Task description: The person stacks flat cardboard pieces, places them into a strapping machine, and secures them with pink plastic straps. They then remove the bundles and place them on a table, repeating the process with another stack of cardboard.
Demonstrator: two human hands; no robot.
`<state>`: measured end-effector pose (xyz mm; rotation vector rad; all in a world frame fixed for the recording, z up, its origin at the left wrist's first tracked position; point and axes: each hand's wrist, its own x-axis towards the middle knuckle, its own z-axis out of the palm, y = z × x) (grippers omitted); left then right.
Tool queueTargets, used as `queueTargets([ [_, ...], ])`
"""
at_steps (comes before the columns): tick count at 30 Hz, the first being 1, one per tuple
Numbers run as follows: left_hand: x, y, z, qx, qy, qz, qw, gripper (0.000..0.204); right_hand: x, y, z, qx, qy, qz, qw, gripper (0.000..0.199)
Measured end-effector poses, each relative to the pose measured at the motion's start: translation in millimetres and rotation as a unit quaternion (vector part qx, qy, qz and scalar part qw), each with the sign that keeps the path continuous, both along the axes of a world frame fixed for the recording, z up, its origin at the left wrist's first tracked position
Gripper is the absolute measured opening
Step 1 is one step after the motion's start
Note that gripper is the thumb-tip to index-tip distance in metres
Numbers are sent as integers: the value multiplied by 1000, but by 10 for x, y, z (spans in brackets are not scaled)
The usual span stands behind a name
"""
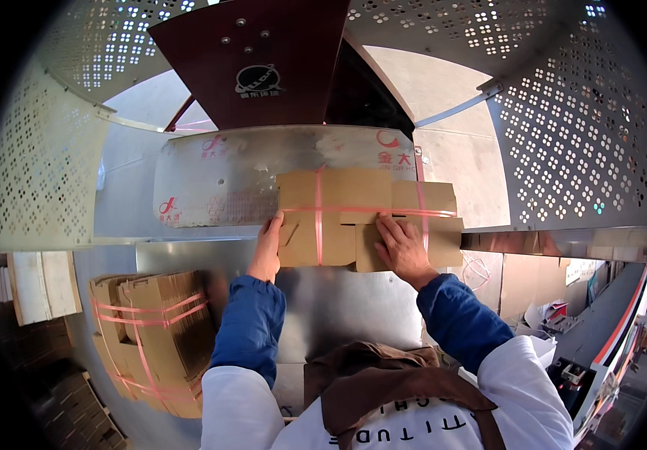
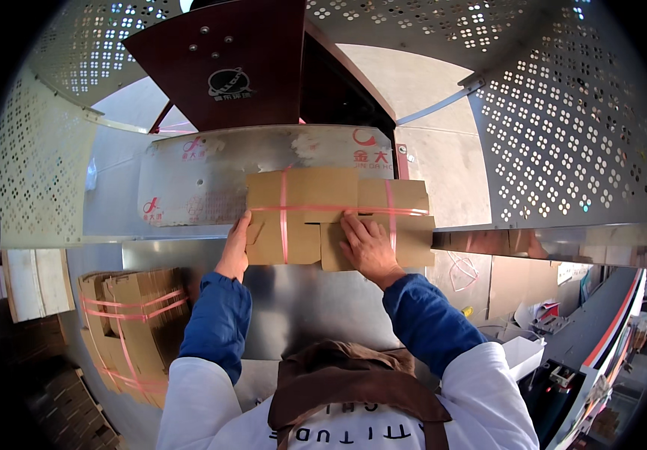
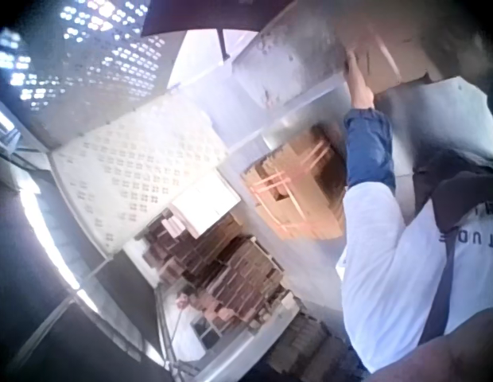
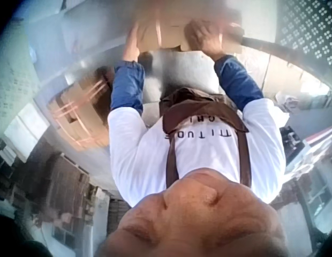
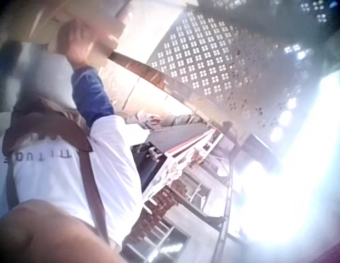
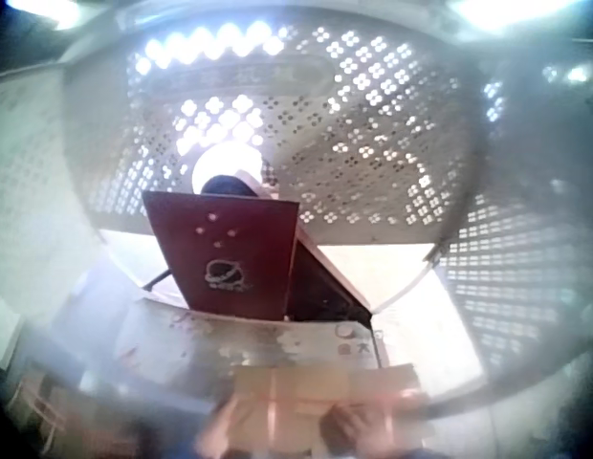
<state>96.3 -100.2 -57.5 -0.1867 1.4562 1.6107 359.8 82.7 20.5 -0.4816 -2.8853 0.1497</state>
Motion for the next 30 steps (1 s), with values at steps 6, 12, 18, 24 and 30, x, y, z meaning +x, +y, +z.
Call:
queueTargets([
  [6,892,-826,362,-18,69,75,995,44,369,-172,201,-30,29,54,998,52],
  [12,-74,-1350,218,-147,287,-76,943,37,769,-730,50,-28,60,79,995,46],
  [18,-133,-139,-115,-62,121,-494,859,63,1087,-825,16,-81,67,-165,981,63],
  [24,625,-667,-716,-48,122,-512,849,72,1543,-1399,-453,-590,277,-459,604,69],
  [30,1254,-858,-161,-4,-214,-301,929,70,1987,-1356,-585,-664,351,-401,525,64],
])
